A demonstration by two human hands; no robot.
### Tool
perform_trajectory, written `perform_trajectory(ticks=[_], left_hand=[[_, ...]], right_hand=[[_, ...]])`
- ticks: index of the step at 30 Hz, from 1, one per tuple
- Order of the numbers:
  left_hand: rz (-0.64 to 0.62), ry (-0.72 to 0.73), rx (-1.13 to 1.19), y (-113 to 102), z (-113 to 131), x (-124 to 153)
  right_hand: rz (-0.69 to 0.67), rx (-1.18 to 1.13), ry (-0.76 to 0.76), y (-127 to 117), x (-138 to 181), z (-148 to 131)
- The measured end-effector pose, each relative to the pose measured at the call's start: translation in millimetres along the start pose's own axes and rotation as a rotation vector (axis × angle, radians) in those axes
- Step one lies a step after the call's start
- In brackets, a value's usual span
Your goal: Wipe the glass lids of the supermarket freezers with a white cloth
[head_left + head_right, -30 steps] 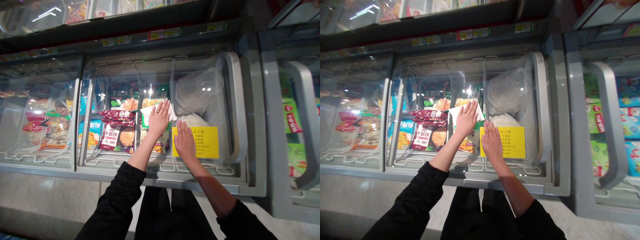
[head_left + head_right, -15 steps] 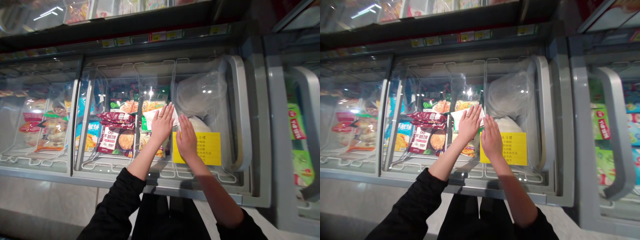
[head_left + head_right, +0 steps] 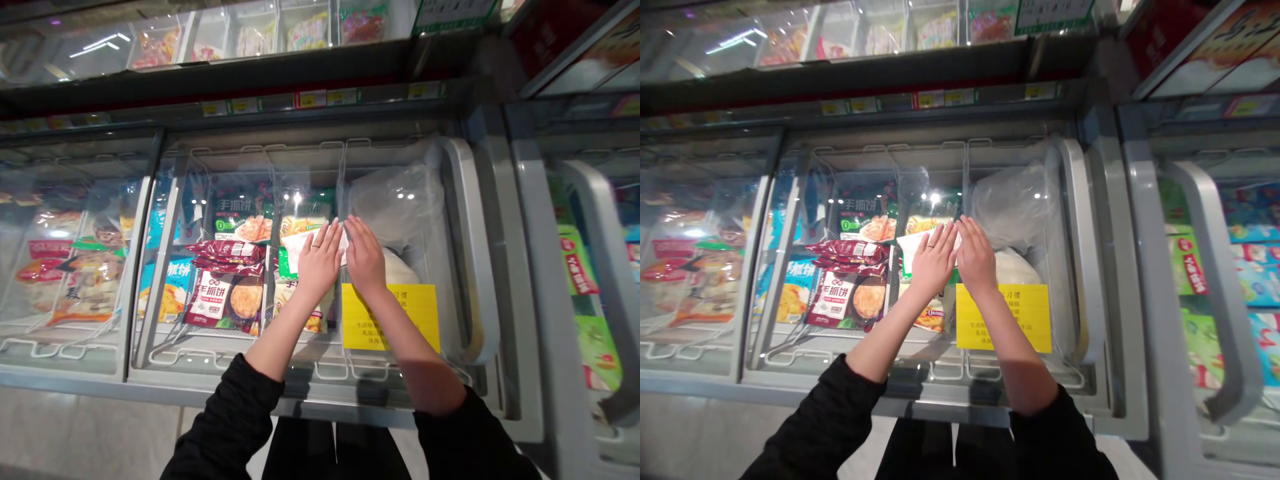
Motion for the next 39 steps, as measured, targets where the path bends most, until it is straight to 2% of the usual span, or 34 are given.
perform_trajectory(ticks=[2,5,7,9,12,14,18,22,24,26,30,32,35,37,39], left_hand=[[-0.001,0.051,0.0,-4,0,-26],[0.03,0.023,-0.01,-15,-18,-56],[0.052,-0.039,-0.02,-19,-33,-54],[0.056,-0.081,-0.033,-18,-37,-37],[0.038,-0.039,-0.048,-8,-22,-10],[0.017,0.028,-0.05,-4,-8,-7],[-0.006,0.149,-0.039,-9,3,-45],[0.038,0.1,-0.022,-22,-20,-84],[0.064,0.033,-0.021,-24,-33,-81],[0.077,-0.008,-0.027,-23,-38,-66],[0.047,0.044,-0.046,-14,-27,-42],[0.032,0.095,-0.049,-14,-20,-48],[0.021,0.138,-0.035,-19,-19,-74],[0.028,0.098,-0.025,-23,-28,-86],[0.045,0.015,-0.023,-26,-42,-83]], right_hand=[[0.002,0.009,-0.012,4,-4,-2],[0.041,0.005,-0.024,1,-5,-4],[0.077,-0.018,-0.032,-5,-3,-4],[0.103,-0.036,-0.034,-9,-2,-3],[0.124,-0.045,-0.013,-11,-3,0],[0.131,-0.041,0.011,-8,-6,1],[0.076,0.004,0.062,4,-13,3],[-0.019,0.065,0.061,10,-14,8],[-0.044,0.084,0.036,9,-15,8],[-0.051,0.091,0.012,6,-18,8],[-0.037,0.092,0.001,5,-26,7],[-0.027,0.092,0.018,7,-28,9],[-0.027,0.09,0.04,10,-28,11],[-0.032,0.089,0.047,10,-25,12],[-0.035,0.082,0.053,9,-22,13]])
Point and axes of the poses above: each hand's wrist, its own x-axis away from the middle knuckle, its own y-axis out of the palm, z = x × y, the point moved 8 cm from there along -x, towards the middle knuckle, and after that the axes turned 7 degrees about -y, right-handed, at the moved point
